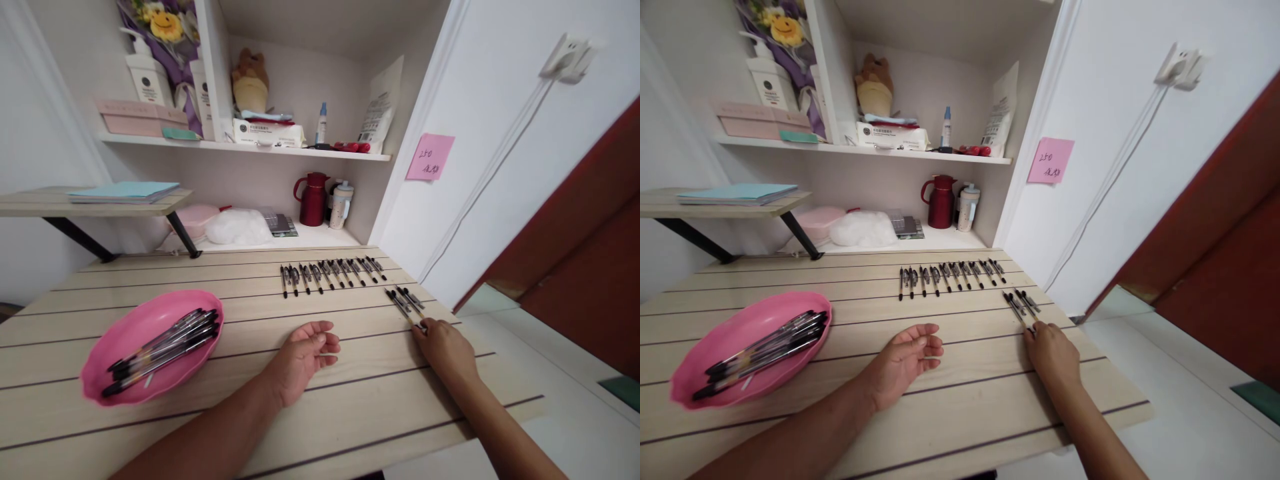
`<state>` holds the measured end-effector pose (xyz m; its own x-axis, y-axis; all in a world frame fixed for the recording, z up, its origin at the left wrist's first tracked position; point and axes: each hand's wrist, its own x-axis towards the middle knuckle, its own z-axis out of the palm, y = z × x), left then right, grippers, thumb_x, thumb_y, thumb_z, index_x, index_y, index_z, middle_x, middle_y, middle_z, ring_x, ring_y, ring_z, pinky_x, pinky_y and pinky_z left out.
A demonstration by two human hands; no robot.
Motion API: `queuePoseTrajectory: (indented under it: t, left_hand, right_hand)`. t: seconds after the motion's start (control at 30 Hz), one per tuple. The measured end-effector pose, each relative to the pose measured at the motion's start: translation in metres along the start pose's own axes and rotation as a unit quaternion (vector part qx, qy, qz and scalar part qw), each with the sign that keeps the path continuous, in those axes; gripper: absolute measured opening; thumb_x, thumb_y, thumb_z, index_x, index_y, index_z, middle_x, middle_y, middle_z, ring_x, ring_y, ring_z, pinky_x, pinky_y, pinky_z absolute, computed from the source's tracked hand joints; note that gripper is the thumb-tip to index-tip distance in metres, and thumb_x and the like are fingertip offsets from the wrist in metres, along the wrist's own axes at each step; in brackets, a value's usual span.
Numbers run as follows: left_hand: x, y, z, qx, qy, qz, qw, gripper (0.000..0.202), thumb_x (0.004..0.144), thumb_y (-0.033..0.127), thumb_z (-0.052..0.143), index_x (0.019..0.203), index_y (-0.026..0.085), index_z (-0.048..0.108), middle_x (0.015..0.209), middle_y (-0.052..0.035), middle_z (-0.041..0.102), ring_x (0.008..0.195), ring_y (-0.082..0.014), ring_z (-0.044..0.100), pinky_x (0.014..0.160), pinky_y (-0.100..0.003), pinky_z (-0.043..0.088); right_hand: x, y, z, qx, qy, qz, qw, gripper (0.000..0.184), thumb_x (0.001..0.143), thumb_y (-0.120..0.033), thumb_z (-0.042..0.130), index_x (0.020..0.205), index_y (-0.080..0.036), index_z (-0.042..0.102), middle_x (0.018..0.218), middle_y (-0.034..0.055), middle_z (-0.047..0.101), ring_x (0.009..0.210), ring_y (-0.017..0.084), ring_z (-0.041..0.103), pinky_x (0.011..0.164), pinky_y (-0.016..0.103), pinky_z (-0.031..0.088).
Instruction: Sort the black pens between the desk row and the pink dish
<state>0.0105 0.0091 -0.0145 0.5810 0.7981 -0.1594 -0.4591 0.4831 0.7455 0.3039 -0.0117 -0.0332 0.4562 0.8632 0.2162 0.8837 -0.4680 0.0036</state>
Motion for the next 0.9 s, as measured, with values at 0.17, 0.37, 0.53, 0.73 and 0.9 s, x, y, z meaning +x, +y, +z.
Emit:
queuePoseTrajectory:
  t: [0.17, 0.37, 0.53, 0.73, 0.9]
  left_hand:
    - [0.000, 0.000, 0.000, 0.002, 0.001, -0.001, 1.000, 0.026, 0.073, 0.021, 0.060, 0.098, 0.015, 0.058, 0.087, -0.0082, 0.061, 0.081, -0.0166, 0.057, 0.078, -0.033, 0.040]
    - [-0.001, 0.001, 0.001, 0.008, 0.002, -0.003, 1.000, 0.027, 0.072, 0.022, 0.062, 0.098, 0.015, 0.058, 0.087, -0.0081, 0.061, 0.081, -0.0167, 0.058, 0.079, -0.034, 0.039]
    - [-0.001, 0.004, 0.002, 0.053, -0.003, 0.005, 0.999, 0.030, 0.069, 0.025, 0.065, 0.097, 0.016, 0.058, 0.085, -0.0073, 0.062, 0.077, -0.0159, 0.059, 0.078, -0.034, 0.039]
    - [-0.002, 0.029, 0.014, 0.209, 0.057, 0.025, 0.976, 0.031, 0.068, 0.027, 0.064, 0.095, 0.014, 0.057, 0.078, -0.0068, 0.063, 0.070, -0.0147, 0.058, 0.073, -0.031, 0.041]
    - [-0.019, 0.080, 0.021, 0.409, 0.072, 0.091, 0.905, 0.028, 0.069, 0.026, 0.058, 0.096, 0.015, 0.058, 0.081, -0.0073, 0.063, 0.076, -0.0178, 0.057, 0.074, -0.029, 0.041]
  right_hand:
    - [-0.002, 0.002, 0.000, -0.001, 0.012, -0.003, 1.000, 0.029, 0.083, -0.036, 0.039, 0.091, -0.018, 0.060, 0.086, 0.0108, 0.062, 0.076, 0.023, 0.060, 0.060, 0.030, 0.039]
    - [-0.025, -0.016, -0.014, 0.064, 0.052, -0.026, 0.996, 0.025, 0.083, -0.039, 0.040, 0.082, -0.019, 0.055, 0.082, 0.0075, 0.063, 0.071, 0.020, 0.059, 0.054, 0.028, 0.035]
    - [-0.070, -0.063, -0.024, 0.146, 0.032, -0.136, 0.979, 0.025, 0.084, -0.036, 0.038, 0.068, -0.021, 0.051, 0.067, 0.0024, 0.061, 0.058, 0.015, 0.055, 0.051, 0.025, 0.030]
    - [-0.100, -0.093, -0.023, 0.171, 0.048, -0.186, 0.966, 0.023, 0.085, -0.031, 0.038, 0.067, -0.021, 0.048, 0.066, 0.0010, 0.059, 0.055, 0.014, 0.054, 0.048, 0.024, 0.025]
    - [-0.102, -0.090, -0.025, 0.175, 0.051, -0.183, 0.966, 0.022, 0.085, -0.030, 0.039, 0.068, -0.021, 0.049, 0.067, 0.0011, 0.058, 0.057, 0.014, 0.054, 0.049, 0.024, 0.025]
